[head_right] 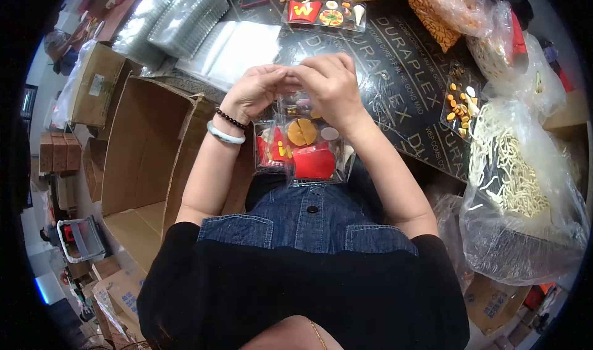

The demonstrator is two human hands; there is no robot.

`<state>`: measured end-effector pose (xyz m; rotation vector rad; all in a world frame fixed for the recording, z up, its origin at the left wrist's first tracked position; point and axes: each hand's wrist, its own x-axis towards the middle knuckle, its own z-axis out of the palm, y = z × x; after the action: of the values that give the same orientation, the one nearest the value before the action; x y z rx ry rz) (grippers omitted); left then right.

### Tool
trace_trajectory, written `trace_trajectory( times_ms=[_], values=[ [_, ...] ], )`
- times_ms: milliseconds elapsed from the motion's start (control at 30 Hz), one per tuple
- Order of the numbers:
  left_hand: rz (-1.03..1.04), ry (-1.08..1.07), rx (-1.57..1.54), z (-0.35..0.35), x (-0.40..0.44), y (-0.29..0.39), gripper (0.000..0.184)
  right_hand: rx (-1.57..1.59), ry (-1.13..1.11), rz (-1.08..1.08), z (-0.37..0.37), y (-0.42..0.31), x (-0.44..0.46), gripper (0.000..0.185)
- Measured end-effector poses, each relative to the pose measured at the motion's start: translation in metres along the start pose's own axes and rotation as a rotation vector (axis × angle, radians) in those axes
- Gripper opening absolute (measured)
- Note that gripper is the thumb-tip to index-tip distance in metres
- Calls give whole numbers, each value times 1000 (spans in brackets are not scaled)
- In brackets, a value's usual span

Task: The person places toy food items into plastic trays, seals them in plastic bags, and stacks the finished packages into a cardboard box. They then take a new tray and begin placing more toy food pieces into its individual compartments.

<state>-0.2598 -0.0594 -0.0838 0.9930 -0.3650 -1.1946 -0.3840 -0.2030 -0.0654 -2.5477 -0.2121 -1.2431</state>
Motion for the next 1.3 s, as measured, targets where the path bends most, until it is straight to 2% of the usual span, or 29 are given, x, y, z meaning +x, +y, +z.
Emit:
trace_trajectory(
  times_ms=[100, 367, 467, 533, 567, 633, 667, 700, 733, 767, 800, 867, 900, 933, 967, 1000, 1033, 1067, 1100, 1133, 1167, 1200, 1267, 1300],
  values=[
    [22, -118, -30, -4, -8, 0, 26, -29, -106, -61, 12, 0, -1, 27],
    [88, -87, -10, 10, -16, 3, 24, -128, -85, -183, 20, 1, 4, 23],
    [71, -31, 129, 6, -9, -2, 23, -115, -139, -183, 26, 3, 7, 19],
    [66, 70, 228, 8, -4, -5, 25, 7, -138, -11, 32, 5, 3, 12],
    [68, 67, 229, 13, -4, -4, 25, 3, -137, -12, 29, 5, 5, 12],
    [39, 204, 200, 26, -6, -2, 28, 538, -7, 703, 19, 3, 7, 10],
    [34, 200, 197, 26, -6, -4, 28, 748, 157, 813, 10, 18, 8, 14],
    [55, 186, 167, 24, -7, -4, 30, 1097, 452, 1015, -3, 39, 11, 13],
    [75, 169, 139, 23, -7, -4, 32, 1142, 522, 1038, -30, 67, 4, 13],
    [70, 161, 137, 21, -7, -5, 32, 1057, 712, 1048, -48, 98, -10, 15],
    [104, 138, 129, 19, -6, -7, 32, 1053, 707, 952, -64, 135, -33, 18],
    [134, 107, 121, 18, -4, -8, 32, 728, 478, 1024, -70, 113, -30, 26],
    [136, 115, 137, 20, -3, -7, 29, 738, 178, 1130, -68, 103, -29, 33],
    [133, 121, 154, 21, -3, -7, 27, 749, 5, 1105, -56, 89, -27, 44],
    [123, 114, 153, 22, -2, -8, 27, 622, -221, 1088, -47, 79, -30, 49],
    [129, 82, 124, 22, -2, -8, 27, 660, -298, 1013, -48, 63, -25, 48],
    [138, 54, 94, 21, -1, -7, 27, 710, -475, 1097, -47, 69, -26, 31],
    [163, 39, 77, 18, -2, -8, 19, 712, -474, 1100, -51, 67, -28, 31],
    [159, 43, 78, 15, -6, -9, 19, 838, -479, 1019, -56, 62, -29, 19],
    [211, 60, 224, 13, -13, -12, 17, 965, -483, 934, -58, 56, -32, 8],
    [261, 74, 371, 13, -21, -14, 16, 975, -446, 873, -56, 52, -42, 5],
    [283, 135, 559, 16, -28, -17, 16, 961, -455, 856, -54, 48, -52, 2],
    [387, 103, 760, 7, -35, -31, 15, 922, -487, 819, -50, 44, -65, 8],
    [389, 61, 747, 3, -38, -35, 13, 922, -489, 822, -49, 45, -68, 8]
  ],
)
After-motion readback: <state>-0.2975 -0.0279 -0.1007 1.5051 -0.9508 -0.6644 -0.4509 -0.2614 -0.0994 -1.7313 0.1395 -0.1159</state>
